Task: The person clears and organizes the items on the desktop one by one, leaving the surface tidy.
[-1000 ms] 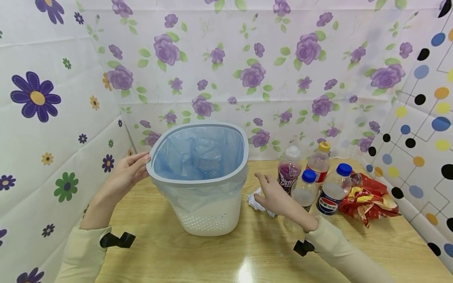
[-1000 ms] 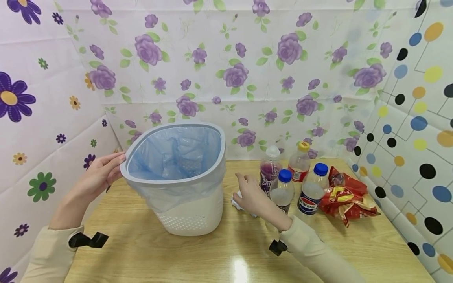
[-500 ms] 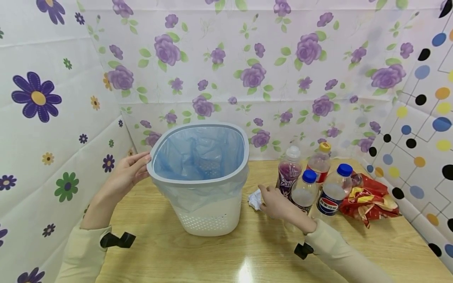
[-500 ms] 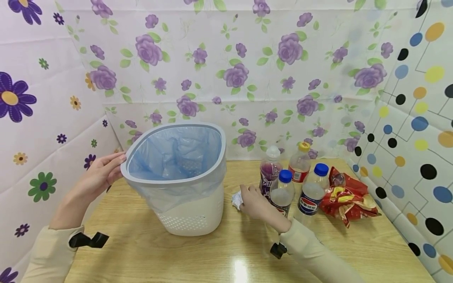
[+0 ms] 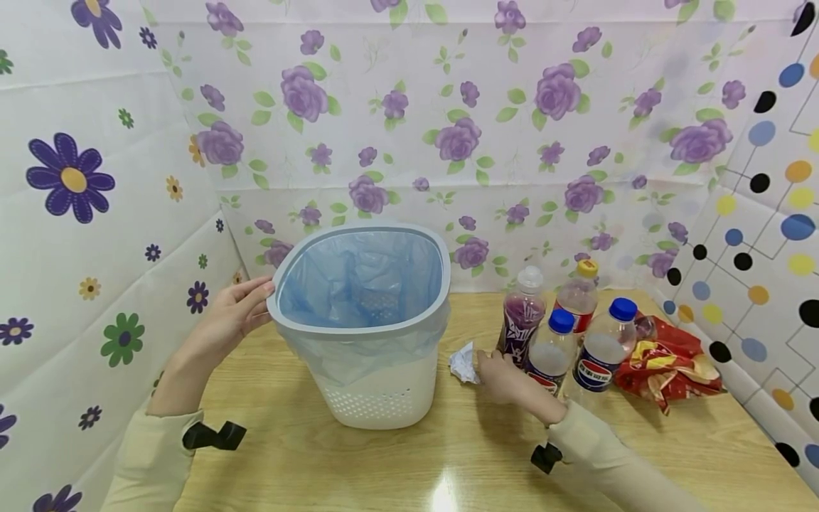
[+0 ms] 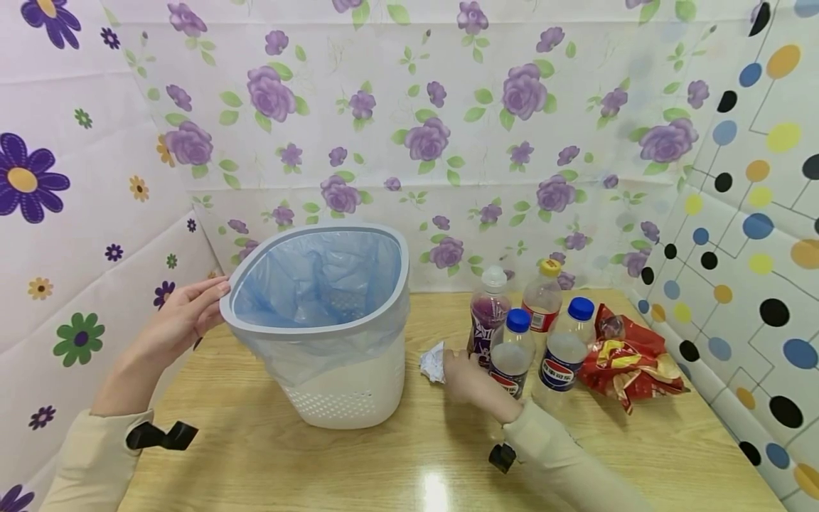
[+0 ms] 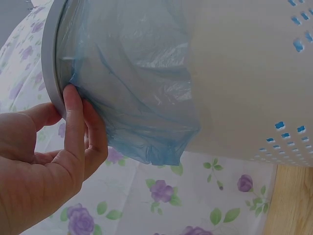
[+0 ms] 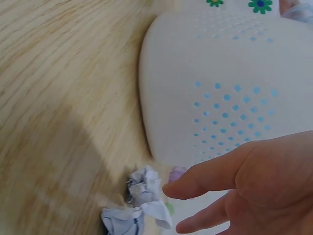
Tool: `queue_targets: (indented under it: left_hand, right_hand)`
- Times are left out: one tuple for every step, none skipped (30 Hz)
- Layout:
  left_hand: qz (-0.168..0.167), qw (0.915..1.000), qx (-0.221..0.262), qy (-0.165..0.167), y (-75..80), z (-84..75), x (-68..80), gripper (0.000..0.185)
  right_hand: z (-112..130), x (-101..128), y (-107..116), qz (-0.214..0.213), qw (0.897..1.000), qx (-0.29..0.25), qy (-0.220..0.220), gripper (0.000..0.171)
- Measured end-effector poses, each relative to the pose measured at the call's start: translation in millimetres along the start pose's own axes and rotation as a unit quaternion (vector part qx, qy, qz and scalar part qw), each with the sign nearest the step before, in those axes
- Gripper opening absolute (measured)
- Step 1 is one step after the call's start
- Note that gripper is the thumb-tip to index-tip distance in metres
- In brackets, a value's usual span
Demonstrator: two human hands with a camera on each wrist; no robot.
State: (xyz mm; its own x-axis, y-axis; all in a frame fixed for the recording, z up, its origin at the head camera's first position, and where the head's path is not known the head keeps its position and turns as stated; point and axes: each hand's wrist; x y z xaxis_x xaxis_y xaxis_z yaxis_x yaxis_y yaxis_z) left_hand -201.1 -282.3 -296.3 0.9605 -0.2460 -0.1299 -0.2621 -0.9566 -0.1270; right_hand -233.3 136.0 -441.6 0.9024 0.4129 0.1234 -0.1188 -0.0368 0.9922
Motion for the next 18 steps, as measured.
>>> queue_targets:
  left_hand:
    - [0.000,1.0000,0.000,0.000,0.0,0.1,0.0,0.068]
    - [0.001,1.0000,-0.001,0.000,0.2,0.3,-0.1,0.068]
    - [0.001,1.0000,-0.001,-0.001,0.1,0.2,-0.1,0.068]
    - [0.001,1.0000,-0.001,-0.002,0.1,0.4,0.0,0.067]
    - [0.002,1.0000,0.001,-0.003,0.1,0.4,0.0,0.067]
    - [0.003,1.0000,0.001,-0.003,0.0,0.5,0.0,0.067]
    - [0.003,1.0000,0.002,-0.004,0.0,0.5,0.0,0.067]
    - [0.003,1.0000,0.003,-0.005,0.0,0.4,-0.1,0.067]
    - [0.004,1.0000,0.004,-0.006,0.0,0.4,-0.3,0.067]
    - [0.005,1.0000,0.004,-0.007,0.2,0.4,-0.5,0.067]
    - [0.006,0.9999,0.005,-0.008,0.3,0.4,-0.6,0.067]
    - [0.007,0.9999,0.006,-0.009,0.4,0.4,-0.8,0.067]
    - [0.008,0.9999,0.007,-0.009,0.5,0.3,-0.9,0.067]
    - [0.009,0.9999,0.009,-0.010,0.6,0.3,-1.0,0.067]
    - [0.010,0.9999,0.010,-0.010,0.6,0.3,-1.1,0.067]
    - [0.010,0.9998,0.011,-0.010,0.7,0.2,-1.1,0.067]
    - [0.011,0.9998,0.012,-0.010,0.7,0.3,-1.2,0.066]
    - [0.011,0.9998,0.013,-0.009,0.7,0.3,-1.2,0.066]
  right_hand:
    - [0.2,-0.3,-1.0,0.000,1.000,0.005,-0.001,0.057]
    - [0.3,-0.8,-2.1,0.002,1.000,0.006,-0.005,0.056]
    - [0.7,-1.1,-3.1,0.004,1.000,0.008,-0.009,0.057]
    - [1.1,-1.4,-3.8,0.007,1.000,0.010,-0.014,0.056]
    - [1.8,-1.8,-4.1,0.010,1.000,0.016,-0.016,0.056]
    - [2.3,-2.1,-4.5,0.015,1.000,0.019,-0.019,0.056]
    - [2.6,-2.3,-4.9,0.021,0.999,0.023,-0.022,0.056]
    - [2.8,-2.6,-5.4,0.027,0.999,0.023,-0.027,0.057]
    - [3.0,-2.6,-5.7,0.033,0.999,0.024,-0.029,0.056]
    - [3.2,-2.3,-5.9,0.037,0.999,0.023,-0.031,0.054]
    - [3.2,-2.0,-6.1,0.039,0.999,0.022,-0.031,0.052]
    - [2.9,-1.7,-6.6,0.041,0.998,0.021,-0.032,0.050]
    - [3.1,-1.3,-6.9,0.039,0.999,0.023,-0.029,0.044]
    - [3.4,-0.9,-6.9,0.039,0.999,0.027,-0.027,0.038]
    - [3.7,-0.7,-7.2,0.037,0.998,0.033,-0.024,0.033]
    - [4.2,-0.6,-7.5,0.034,0.998,0.037,-0.021,0.028]
    - [4.6,-0.9,-8.4,0.035,0.998,0.040,-0.020,0.024]
    - [5.3,-1.0,-8.8,0.035,0.998,0.044,-0.016,0.022]
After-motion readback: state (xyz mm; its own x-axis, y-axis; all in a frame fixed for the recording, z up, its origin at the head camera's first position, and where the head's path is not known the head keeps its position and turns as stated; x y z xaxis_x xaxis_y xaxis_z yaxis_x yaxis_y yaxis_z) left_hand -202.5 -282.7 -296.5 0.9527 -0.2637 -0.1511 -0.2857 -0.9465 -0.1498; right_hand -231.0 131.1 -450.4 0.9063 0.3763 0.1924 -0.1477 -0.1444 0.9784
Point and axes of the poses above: each hand's wrist, its own x-axis away from the middle knuckle, its own y-axis out of the back of the hand, z = x × y, and after that the axes turned 15 degrees about x, right-handed
